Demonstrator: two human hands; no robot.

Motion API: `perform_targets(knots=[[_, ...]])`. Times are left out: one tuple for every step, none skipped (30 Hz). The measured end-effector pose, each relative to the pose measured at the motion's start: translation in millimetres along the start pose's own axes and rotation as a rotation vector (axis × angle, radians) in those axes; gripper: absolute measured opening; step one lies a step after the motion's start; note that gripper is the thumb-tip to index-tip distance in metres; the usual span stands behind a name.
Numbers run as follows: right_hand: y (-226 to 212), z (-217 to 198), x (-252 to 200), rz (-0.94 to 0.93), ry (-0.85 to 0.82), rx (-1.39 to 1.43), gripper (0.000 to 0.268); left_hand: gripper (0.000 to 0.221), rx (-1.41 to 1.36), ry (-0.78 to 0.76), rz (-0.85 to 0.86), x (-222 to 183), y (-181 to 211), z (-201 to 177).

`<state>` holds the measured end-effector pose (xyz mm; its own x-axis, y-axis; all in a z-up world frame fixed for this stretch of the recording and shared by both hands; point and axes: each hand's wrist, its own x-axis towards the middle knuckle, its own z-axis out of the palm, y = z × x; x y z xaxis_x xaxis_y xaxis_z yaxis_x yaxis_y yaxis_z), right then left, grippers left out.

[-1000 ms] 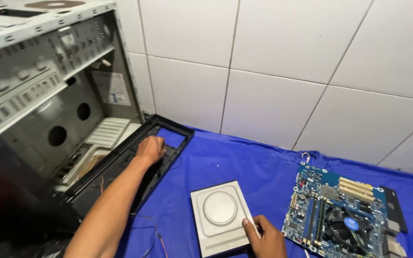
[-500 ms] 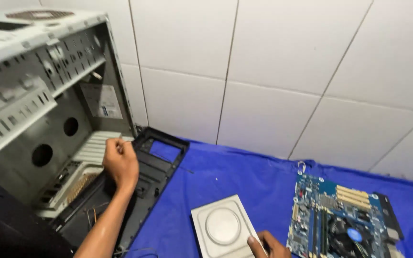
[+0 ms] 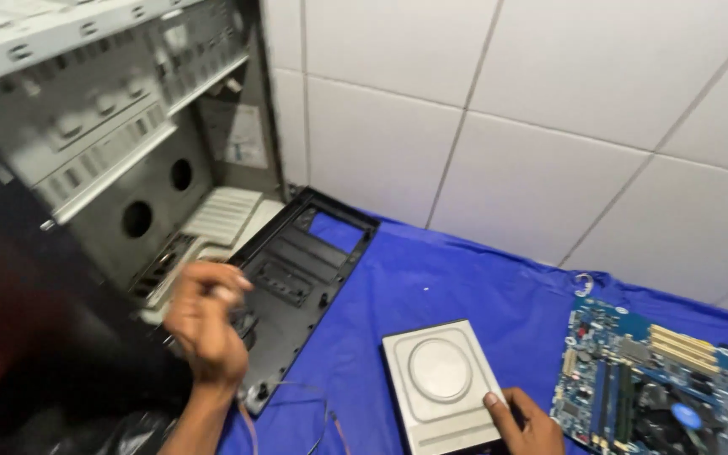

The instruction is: Disassembling a desktop computer to remove the motherboard, power supply, and optical drive, then unscrewing the drive casing to clean the internal lens with a brush.

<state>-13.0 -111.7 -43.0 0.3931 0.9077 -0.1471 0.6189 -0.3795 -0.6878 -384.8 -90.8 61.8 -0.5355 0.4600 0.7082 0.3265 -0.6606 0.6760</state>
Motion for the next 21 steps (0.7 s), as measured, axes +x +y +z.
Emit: perform_targets(knots=[[-7.2, -2.9, -4.2, -0.007, -0.018, -0.005, 0.034, 0.013, 0.017, 0.009, -0.002, 0.3, 6.2, -17.4], [-13.0, -7.0, -8.6, 0.022, -0.045, 0.029, 0.033, 0.018, -0.066, -0.415, -0.027, -0.3, 13.8, -33.4], [-18.9, -11.6, -12.7, 0.050, -0.073, 0.063, 0.031, 0.028, -0.150, -0.838, -0.064, -0.8, 22.1, -48.9], [-16.4, -10.4, -12.2, 0.046, -0.082, 0.062, 0.031, 0.028, -0.141, -0.833, -0.067, -4.8, 30.8, -59.0], [-14.5, -9.5, -11.5, 0.043, -0.083, 0.084, 0.035, 0.024, 0.134, -1.067, -0.213, -8.2, 39.9, -68.6], [-13.6, -9.3, -9.7, 0.038, -0.083, 0.109, 0.039, 0.026, 0.414, -1.292, -0.359, -10.6, 49.7, -77.1], [-12.7, -5.1, -10.4, 0.031, -0.092, 0.110, 0.039, 0.026, 0.423, -1.284, -0.363, -8.8, 49.7, -85.8], [-11.5, -1.4, -10.0, 0.023, -0.039, 0.095, 0.038, 0.022, 0.376, -1.168, -0.329, -8.4, 48.8, -94.2], [-9.9, 2.8, -9.6, 0.015, 0.015, 0.080, 0.038, 0.029, 0.329, -1.052, -0.293, -8.5, 47.6, -102.8], [-12.3, -0.5, -9.5, 0.014, 0.003, 0.075, 0.038, 0.029, 0.336, -1.048, -0.304, -5.9, 47.3, -94.5], [-14.5, -3.7, -9.2, 0.029, -0.036, 0.086, 0.036, 0.022, 0.495, -0.834, -0.155, -3.5, 46.6, -86.0], [-15.8, -7.6, -10.1, 0.050, -0.070, 0.098, 0.035, 0.018, 0.641, -0.620, -0.003, -0.3, 45.5, -76.6], [-15.1, -7.8, -12.8, 0.054, -0.078, 0.096, 0.035, 0.018, 0.647, -0.624, -0.009, 3.1, 27.4, -65.5], [-17.7, -8.0, -12.2, 0.083, -0.087, 0.082, 0.036, 0.019, 0.726, -0.595, 0.051, 10.6, 7.8, -51.7], [-20.2, -9.1, -11.9, 0.111, -0.096, 0.069, 0.038, 0.022, 0.803, -0.564, 0.111, 18.3, -10.9, -37.6], [-13.9, -5.4, -10.3, 0.107, -0.091, 0.074, 0.038, 0.022, 0.801, -0.562, 0.118, 28.5, -36.3, -25.5], [-7.5, -1.9, -8.5, 0.049, -0.045, 0.090, 0.033, 0.019, 1.005, -0.621, -0.055, 38.9, -61.5, -13.1], [-0.4, 0.5, -6.4, -0.007, 0.002, 0.104, 0.029, 0.018, 1.204, -0.671, -0.238, 48.3, -87.0, 0.6], [6.5, 4.2, -3.4, -0.010, 0.008, 0.106, 0.029, 0.018, 1.199, -0.669, -0.233, 55.9, -125.6, 1.9], [12.6, 7.4, 1.5, -0.014, 0.017, 0.048, 0.028, 0.037, 1.449, -0.813, -0.480, 64.8, -165.0, 5.4], [18.5, 10.5, 7.2, -0.017, 0.026, -0.009, 0.026, 0.060, 1.692, -0.947, -0.742, 74.2, -204.4, 10.1]])
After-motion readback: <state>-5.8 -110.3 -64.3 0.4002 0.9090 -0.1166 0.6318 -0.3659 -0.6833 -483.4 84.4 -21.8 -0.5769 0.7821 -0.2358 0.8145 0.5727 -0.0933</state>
